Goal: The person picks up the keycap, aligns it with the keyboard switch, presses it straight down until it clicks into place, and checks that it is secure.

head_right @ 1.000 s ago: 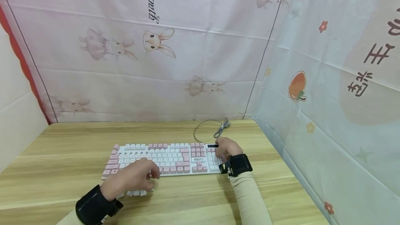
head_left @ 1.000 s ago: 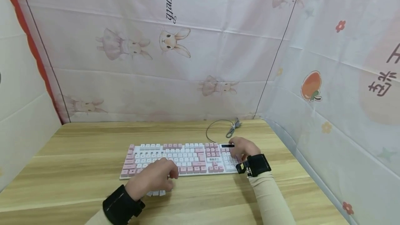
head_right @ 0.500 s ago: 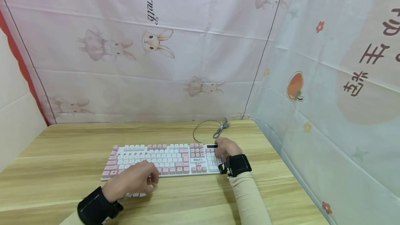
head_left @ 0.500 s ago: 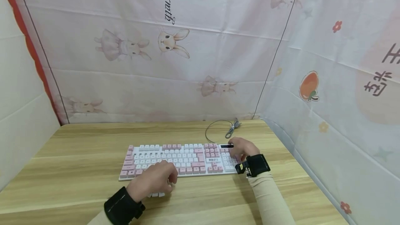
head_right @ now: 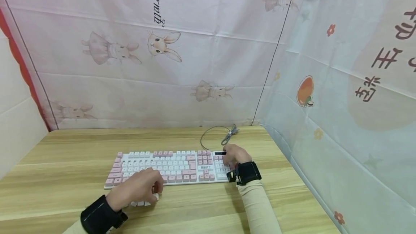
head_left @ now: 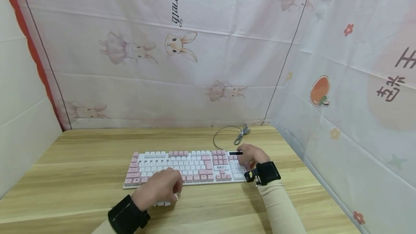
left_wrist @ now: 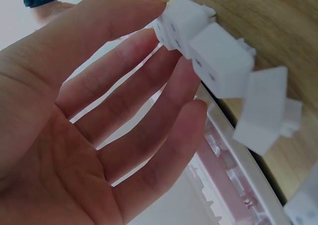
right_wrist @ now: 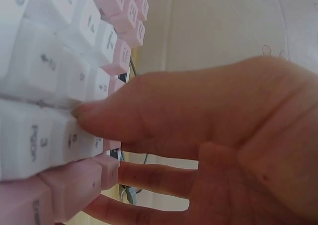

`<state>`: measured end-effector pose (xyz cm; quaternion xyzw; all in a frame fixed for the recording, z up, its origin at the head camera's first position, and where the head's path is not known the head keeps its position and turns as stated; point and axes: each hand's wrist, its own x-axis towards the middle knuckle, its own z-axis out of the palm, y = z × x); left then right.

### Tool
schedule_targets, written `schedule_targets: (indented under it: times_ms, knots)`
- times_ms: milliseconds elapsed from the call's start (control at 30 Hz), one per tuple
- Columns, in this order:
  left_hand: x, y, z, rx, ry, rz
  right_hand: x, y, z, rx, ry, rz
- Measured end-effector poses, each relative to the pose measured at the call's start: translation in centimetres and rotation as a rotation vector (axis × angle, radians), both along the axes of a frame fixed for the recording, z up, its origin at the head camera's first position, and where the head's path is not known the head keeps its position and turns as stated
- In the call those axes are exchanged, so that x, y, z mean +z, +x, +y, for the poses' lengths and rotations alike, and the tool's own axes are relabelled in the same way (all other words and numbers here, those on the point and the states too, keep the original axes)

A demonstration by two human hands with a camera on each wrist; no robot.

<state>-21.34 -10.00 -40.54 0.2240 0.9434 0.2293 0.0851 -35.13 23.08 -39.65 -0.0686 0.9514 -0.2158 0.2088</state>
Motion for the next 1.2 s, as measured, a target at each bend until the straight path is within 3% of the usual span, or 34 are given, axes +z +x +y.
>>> schedule_targets:
  times_ms: [400, 733, 1200]
  knots:
    - [-0.1, 0.0, 0.2, 0.025, -0.032, 0.012, -0.1, 0.0, -0.1, -0.021, -0.005, -0.004]
    - [-0.1, 0.0, 0.3, 0.001, -0.031, 0.017, -0.1, 0.0, -0.2, -0.025, -0.004, -0.012]
    - [0.8, -0.3, -0.5, 0.028, 0.018, 0.03, 0.0, 0.1, -0.2, -0.004, 0.007, 0.006]
